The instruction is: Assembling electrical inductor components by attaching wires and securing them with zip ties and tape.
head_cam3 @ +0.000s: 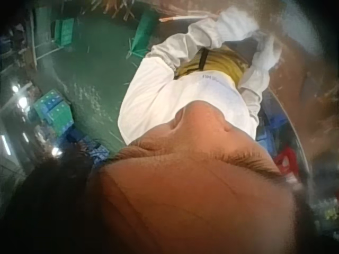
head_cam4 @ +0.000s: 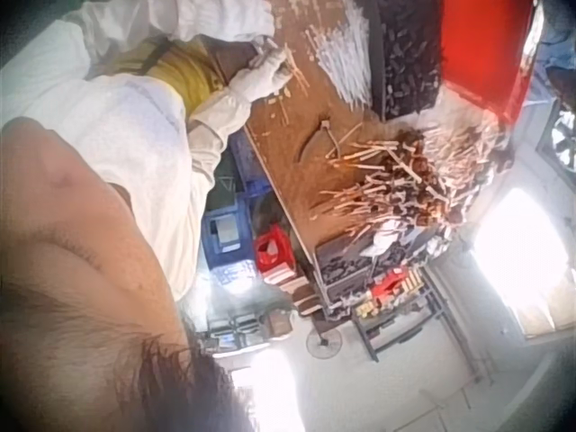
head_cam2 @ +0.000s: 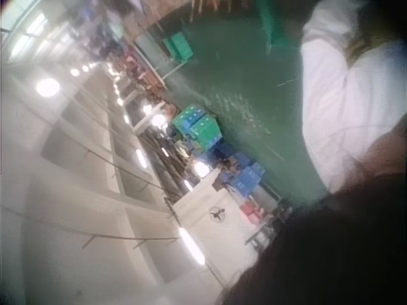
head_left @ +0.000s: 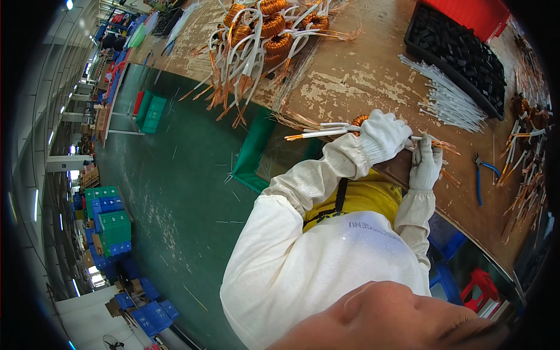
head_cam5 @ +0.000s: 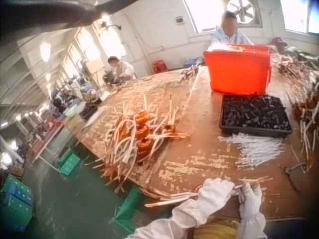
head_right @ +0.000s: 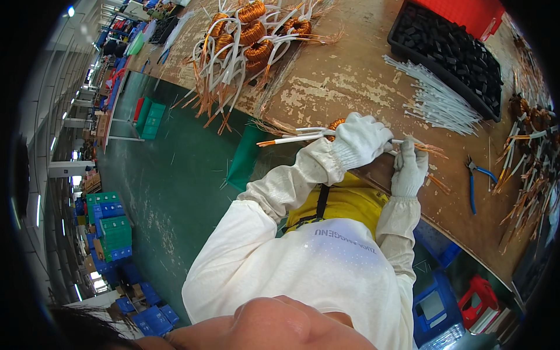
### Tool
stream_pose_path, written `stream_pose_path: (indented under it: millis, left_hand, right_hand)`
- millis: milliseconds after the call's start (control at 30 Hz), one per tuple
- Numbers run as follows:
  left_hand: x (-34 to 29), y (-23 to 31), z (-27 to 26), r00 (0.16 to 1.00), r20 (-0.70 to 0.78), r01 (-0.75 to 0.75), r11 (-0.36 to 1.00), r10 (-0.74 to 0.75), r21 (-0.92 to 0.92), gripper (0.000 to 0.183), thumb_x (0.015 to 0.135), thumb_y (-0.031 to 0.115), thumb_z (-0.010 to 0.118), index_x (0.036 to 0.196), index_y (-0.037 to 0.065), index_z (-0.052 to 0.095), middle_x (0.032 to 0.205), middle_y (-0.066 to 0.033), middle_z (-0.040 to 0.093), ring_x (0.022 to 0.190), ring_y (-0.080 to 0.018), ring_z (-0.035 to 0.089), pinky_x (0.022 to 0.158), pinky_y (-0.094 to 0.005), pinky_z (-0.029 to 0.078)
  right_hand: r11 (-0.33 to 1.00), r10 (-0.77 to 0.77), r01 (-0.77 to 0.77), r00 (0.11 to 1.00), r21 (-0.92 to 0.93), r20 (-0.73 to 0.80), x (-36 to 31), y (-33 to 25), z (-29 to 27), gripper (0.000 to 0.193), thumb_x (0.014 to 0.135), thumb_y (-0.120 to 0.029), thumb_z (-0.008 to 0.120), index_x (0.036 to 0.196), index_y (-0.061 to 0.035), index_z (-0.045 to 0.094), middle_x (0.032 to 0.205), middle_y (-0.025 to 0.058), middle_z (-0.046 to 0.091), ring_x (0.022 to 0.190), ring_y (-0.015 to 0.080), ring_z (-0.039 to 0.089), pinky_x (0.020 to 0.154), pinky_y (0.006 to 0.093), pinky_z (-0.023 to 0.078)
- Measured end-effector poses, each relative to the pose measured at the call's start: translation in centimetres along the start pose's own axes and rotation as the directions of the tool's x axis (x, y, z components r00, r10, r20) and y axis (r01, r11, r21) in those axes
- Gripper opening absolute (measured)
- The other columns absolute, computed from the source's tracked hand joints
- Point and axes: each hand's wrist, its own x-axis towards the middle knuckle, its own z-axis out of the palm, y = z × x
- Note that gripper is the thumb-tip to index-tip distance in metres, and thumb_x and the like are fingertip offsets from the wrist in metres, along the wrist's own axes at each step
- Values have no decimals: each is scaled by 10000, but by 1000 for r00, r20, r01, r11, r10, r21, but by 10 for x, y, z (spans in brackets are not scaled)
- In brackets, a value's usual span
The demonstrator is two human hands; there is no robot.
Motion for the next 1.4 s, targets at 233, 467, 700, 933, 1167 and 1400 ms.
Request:
stream_pose_path:
  millis: [233,467,700,933,1167,1400]
  left_hand:
    - [-5,-1,5,976,-207,-70,997,62,-33,149,886,285,705,892,137,689,793,-68,679,785,-282,670,716,-448,492]
    - [2,14,-10,836,-530,-198,979,145,-44,220,837,239,756,1015,132,681,882,-67,684,864,-299,673,777,-437,529]
    - [31,85,35,958,-160,-262,956,240,-135,213,836,223,749,1009,124,674,938,-80,645,938,-295,641,820,-437,531]
    - [51,95,51,985,-60,-166,982,161,-89,139,871,220,721,932,105,672,960,-78,671,950,-294,649,827,-435,543]
    - [53,92,33,992,129,34,948,7,-316,177,939,241,691,1099,167,667,1061,-92,687,924,-324,709,746,-450,572]
    - [54,100,27,971,131,-152,940,199,-304,285,957,233,664,1240,251,646,1067,-78,679,909,-332,702,735,-433,569]
  right_hand:
    - [996,66,-61,995,64,-75,0,-12,1,146,1029,-181,665,1054,-42,625,790,-11,565,523,37,367,469,238,289]
    - [980,-71,118,958,158,-278,-10,-64,-85,267,1047,-239,636,1180,-8,635,900,44,604,543,47,383,488,234,304]
    - [952,19,66,962,300,-272,-48,-86,-133,327,1013,-63,533,1336,-29,573,1177,93,636,901,148,618,849,324,530]
    - [959,34,23,980,284,-195,-82,-71,-151,289,1016,-58,524,1291,-16,599,1083,79,655,808,108,585,753,264,513]
    - [997,54,-39,966,66,-253,-80,-80,-120,337,1025,-123,555,1339,-2,570,1041,59,641,726,65,509,655,220,435]
    - [949,3,-69,978,-308,-210,-70,-95,-101,454,1008,-185,612,1425,-28,526,1055,62,650,707,47,504,616,208,436]
